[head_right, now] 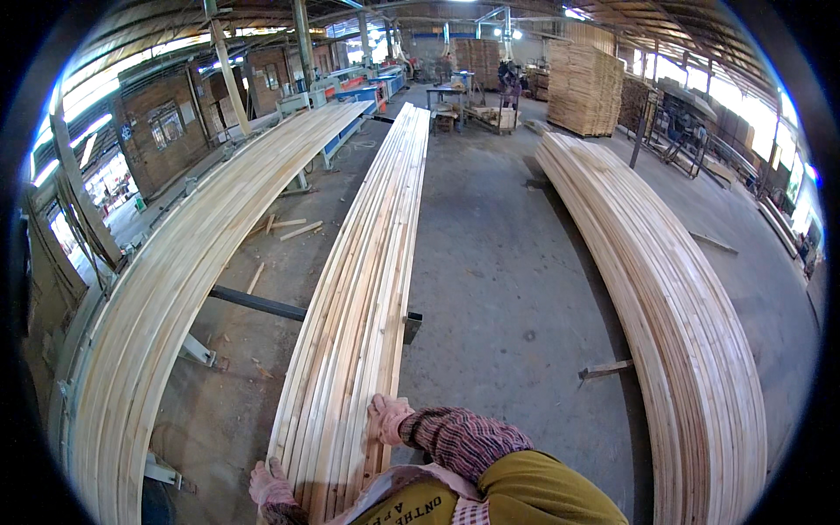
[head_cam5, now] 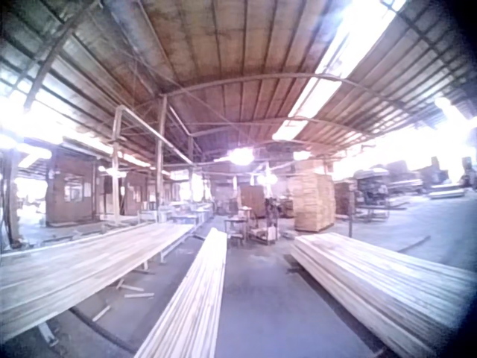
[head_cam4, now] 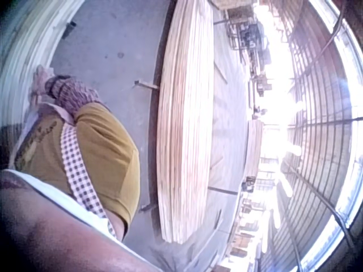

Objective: The person picks up long, thin wooden planks from a pile on the floor and carries them to a metal rack. They carefully place the planks onto the rack, aligning them with other planks already stacked there. The person repeats this process, moving back and forth to gather more planks and add them to the growing stack.

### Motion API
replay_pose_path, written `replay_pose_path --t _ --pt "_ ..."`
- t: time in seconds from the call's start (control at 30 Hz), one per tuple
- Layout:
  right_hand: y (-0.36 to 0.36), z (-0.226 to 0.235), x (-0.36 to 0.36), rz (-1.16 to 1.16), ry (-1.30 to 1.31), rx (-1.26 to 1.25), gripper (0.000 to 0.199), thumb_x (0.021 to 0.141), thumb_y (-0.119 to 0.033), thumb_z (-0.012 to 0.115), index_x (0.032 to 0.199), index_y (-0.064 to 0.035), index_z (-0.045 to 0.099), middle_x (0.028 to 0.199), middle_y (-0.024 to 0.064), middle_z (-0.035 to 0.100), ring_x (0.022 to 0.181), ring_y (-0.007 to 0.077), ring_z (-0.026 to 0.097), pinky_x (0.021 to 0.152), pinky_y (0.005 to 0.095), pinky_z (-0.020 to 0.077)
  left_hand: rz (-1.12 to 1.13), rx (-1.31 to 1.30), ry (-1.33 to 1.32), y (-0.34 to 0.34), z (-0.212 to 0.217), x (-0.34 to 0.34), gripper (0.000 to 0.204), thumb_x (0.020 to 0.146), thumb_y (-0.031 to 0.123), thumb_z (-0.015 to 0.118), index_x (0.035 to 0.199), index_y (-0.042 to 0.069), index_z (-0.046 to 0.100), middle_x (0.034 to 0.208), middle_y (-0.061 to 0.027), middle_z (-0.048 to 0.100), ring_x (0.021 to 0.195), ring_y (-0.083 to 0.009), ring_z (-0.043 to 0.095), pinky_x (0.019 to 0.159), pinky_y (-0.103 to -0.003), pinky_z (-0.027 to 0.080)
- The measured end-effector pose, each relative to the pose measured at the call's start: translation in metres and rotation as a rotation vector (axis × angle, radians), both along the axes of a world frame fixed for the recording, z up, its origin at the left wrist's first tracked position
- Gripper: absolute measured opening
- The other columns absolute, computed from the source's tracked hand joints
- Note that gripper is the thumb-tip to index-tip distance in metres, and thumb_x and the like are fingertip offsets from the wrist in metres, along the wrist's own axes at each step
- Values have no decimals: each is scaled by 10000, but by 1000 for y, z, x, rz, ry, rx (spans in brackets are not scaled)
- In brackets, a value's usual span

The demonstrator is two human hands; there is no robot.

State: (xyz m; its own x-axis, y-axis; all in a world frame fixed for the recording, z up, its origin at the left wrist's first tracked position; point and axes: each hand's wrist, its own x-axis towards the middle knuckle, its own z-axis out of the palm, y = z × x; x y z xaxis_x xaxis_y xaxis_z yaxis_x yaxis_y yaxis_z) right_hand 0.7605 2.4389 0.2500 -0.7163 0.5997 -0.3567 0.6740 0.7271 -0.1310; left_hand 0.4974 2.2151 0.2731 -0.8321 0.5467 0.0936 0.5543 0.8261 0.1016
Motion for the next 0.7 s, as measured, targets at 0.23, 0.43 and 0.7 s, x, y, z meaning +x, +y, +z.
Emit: replay_pose_path --t 0.23,0.43,0.7 --pt "6 -19 4 40 -25 26 864 834 -530 613 1485 -26 351 1431 150 376 1318 301 431 1017 432 432 -2 7 -18 5 3 2 573 972 552 483 1214 59 644 1173 -170 663 1054 -356 632 923 -463 486" --pt "2 8 1 42 -73 -39 887 838 -551 603 1501 -26 334 1485 159 335 1357 316 397 1062 432 392 -2 34 -6 1 2 1 578 971 557 485 1209 56 648 1167 -171 667 1056 -357 630 926 -468 484" --pt "5 -6 2 39 -33 -24 884 818 -549 630 1490 -44 354 1481 148 335 1363 313 387 1063 451 386 -9 36 2 1 -2 -1 583 973 556 490 1203 45 650 1158 -175 669 1058 -361 631 926 -476 484"
